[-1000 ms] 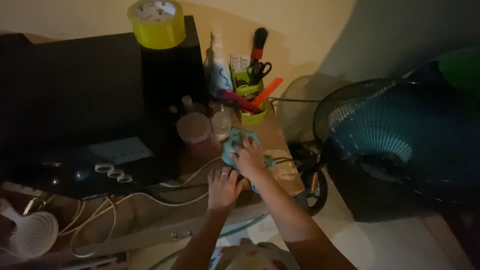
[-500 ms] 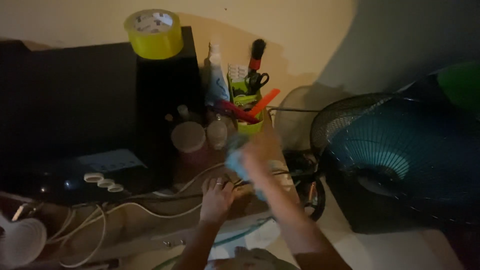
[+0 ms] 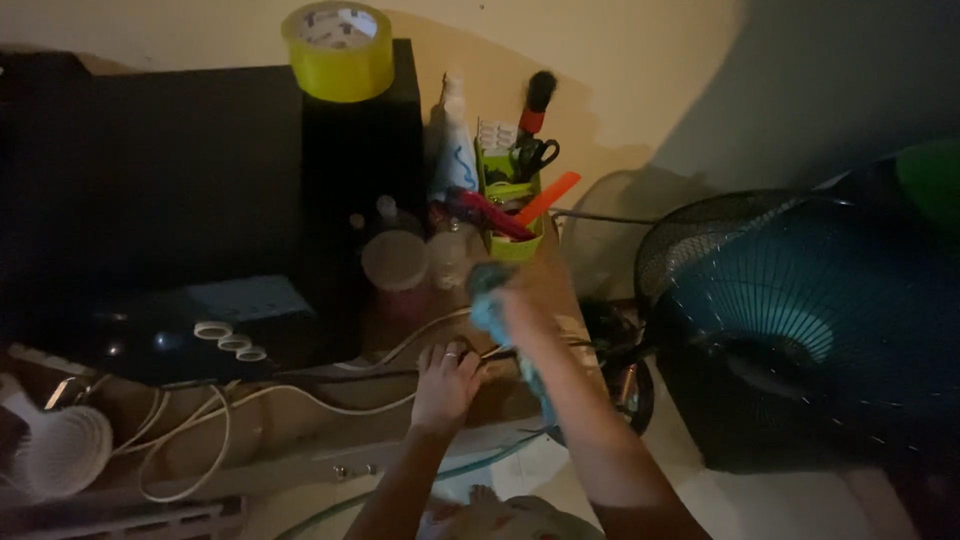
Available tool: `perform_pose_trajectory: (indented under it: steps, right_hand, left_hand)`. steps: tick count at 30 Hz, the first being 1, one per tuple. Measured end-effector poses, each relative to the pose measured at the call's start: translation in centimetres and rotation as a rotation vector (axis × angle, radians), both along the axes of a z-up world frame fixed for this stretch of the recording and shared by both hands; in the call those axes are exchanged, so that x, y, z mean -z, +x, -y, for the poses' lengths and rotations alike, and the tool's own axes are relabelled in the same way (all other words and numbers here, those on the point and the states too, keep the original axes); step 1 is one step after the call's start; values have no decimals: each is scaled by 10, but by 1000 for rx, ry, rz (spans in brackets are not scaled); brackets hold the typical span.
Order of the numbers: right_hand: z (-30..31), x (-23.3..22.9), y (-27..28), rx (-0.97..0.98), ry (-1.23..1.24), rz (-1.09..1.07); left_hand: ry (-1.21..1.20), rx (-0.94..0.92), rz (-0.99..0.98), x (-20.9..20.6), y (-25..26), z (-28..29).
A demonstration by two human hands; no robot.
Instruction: Cleaning and wiping down various household objects on a shelf using a cloth.
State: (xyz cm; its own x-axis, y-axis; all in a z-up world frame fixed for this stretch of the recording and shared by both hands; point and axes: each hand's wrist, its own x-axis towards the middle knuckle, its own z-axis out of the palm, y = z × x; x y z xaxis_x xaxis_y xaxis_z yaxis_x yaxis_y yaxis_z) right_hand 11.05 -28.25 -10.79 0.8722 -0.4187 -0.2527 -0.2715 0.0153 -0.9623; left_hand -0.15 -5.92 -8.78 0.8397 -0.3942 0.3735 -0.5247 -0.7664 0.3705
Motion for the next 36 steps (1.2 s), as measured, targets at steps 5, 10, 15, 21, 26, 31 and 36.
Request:
perform_pose_trajectory:
  steps: [5, 10, 15, 21, 26, 31, 36]
  right_hand:
    - [-21, -54, -21, -409, -615, -155]
    - [42, -54, -32, -61, -1349, 107]
    - [-51, -152, -78, -20, 207, -34]
    - [-61, -134, -127, -416, -954, 376]
    - [-92, -102, -113, -362, -392, 97]
    - [-124, 9, -76, -416, -1062, 483]
    - [-116, -3, -69, -159, -462, -89]
  left_hand:
    - [-8, -12, 56, 7, -1, -1]
    - [-170, -7, 132, -2, 2, -6]
    - [-361, -352, 108, -46, 11, -23]
    - [48, -203, 212, -14, -13, -60]
    - [112, -102, 254, -14, -27, -81]
    - [132, -91, 67, -22, -26, -87]
    - [13, -69, 110, -24, -28, -92]
